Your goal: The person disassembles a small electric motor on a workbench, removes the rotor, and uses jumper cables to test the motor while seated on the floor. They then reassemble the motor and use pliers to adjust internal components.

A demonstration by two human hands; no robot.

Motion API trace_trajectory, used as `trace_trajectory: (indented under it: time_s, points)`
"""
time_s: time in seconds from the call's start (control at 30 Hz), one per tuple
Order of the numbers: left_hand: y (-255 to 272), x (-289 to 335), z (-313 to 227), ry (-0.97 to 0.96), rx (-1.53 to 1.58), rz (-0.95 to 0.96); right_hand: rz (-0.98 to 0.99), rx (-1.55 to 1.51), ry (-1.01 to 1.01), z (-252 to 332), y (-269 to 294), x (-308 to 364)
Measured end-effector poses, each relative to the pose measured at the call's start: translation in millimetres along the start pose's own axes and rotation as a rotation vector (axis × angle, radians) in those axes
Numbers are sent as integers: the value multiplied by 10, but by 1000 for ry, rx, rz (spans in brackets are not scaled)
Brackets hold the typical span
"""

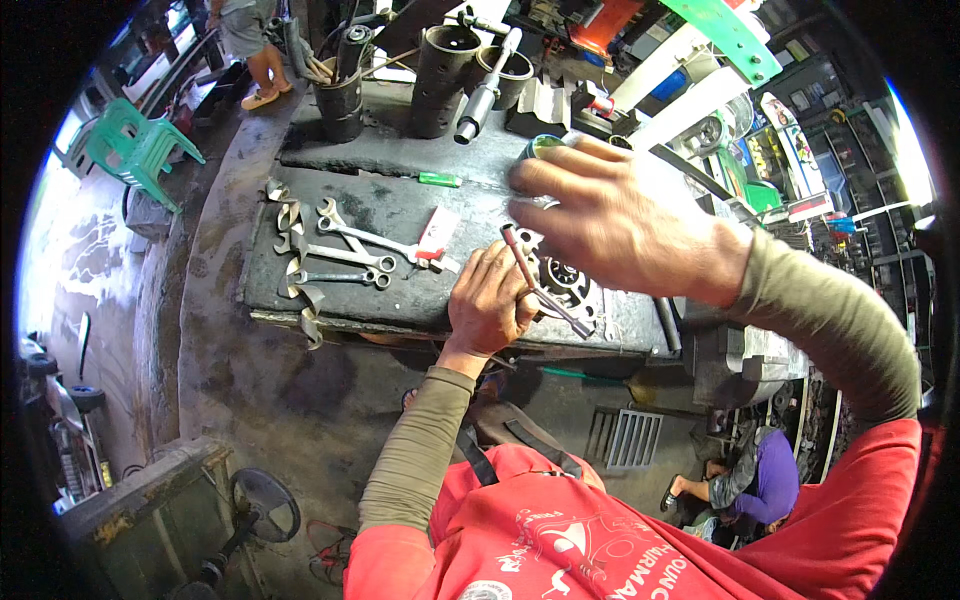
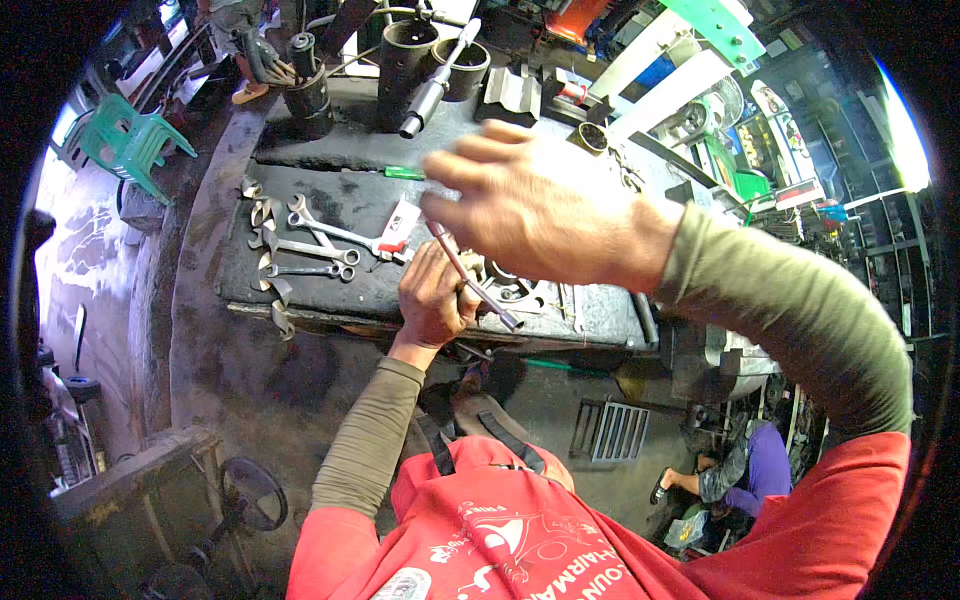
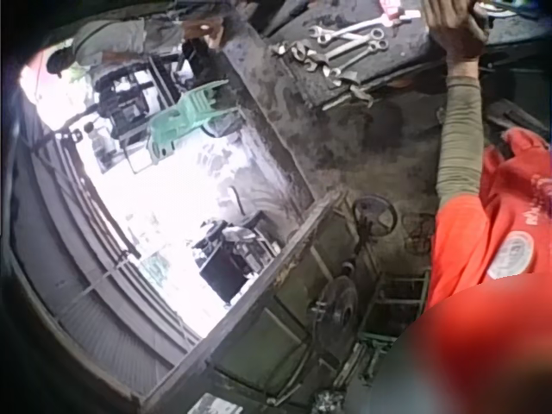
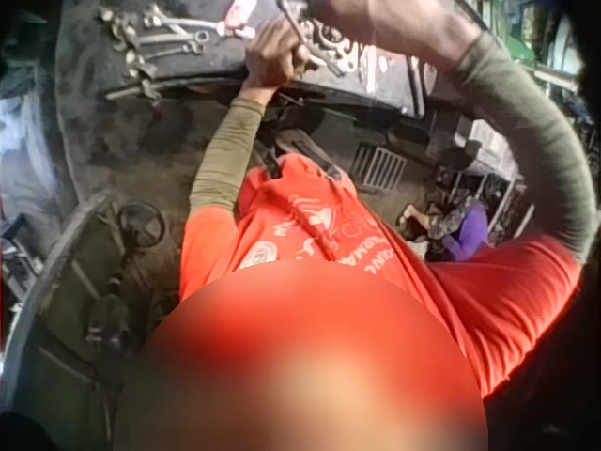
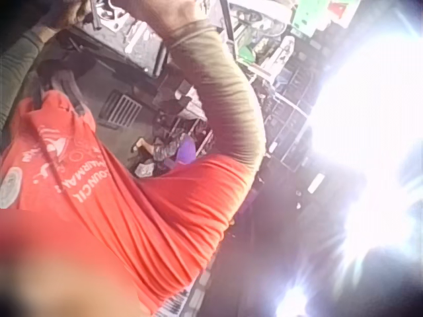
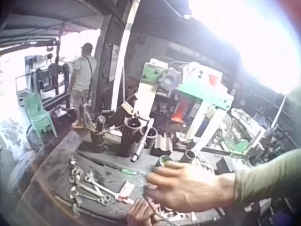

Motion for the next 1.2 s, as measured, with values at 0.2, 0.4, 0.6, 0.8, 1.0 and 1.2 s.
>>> trace_trajectory:
  time_s: [0.2, 0.4, 0.6, 0.8, 1.0, 1.2]
  points:
    - [-3, 39, -2, -6, -52, 3, -66, 93, 482, 253, -157, 100]
    - [-25, 23, -19, -11, -50, -13, 24, 21, 419, 261, -323, 192]
    - [155, -67, 103, 200, 161, 90, -139, -158, 334, 260, -476, 246]
    - [129, -67, 238, 387, 224, 355, -79, -185, 266, 362, -680, 308]
    - [99, -6, 194, 414, 223, 194, -81, -246, -75, 370, -885, 360]
    - [3, 90, 5, 509, -37, -229, -110, 64, -1043, 448, -981, 351]
Point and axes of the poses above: each hand's wrist, its own x-axis away from the middle knuckle, its own y-axis out of the back of the hand, z = x × y, the point moved 5 cm from there along -x, towards the middle knuckle, and after that the axes turned 10 degrees about -z, right-handed, at the moved point
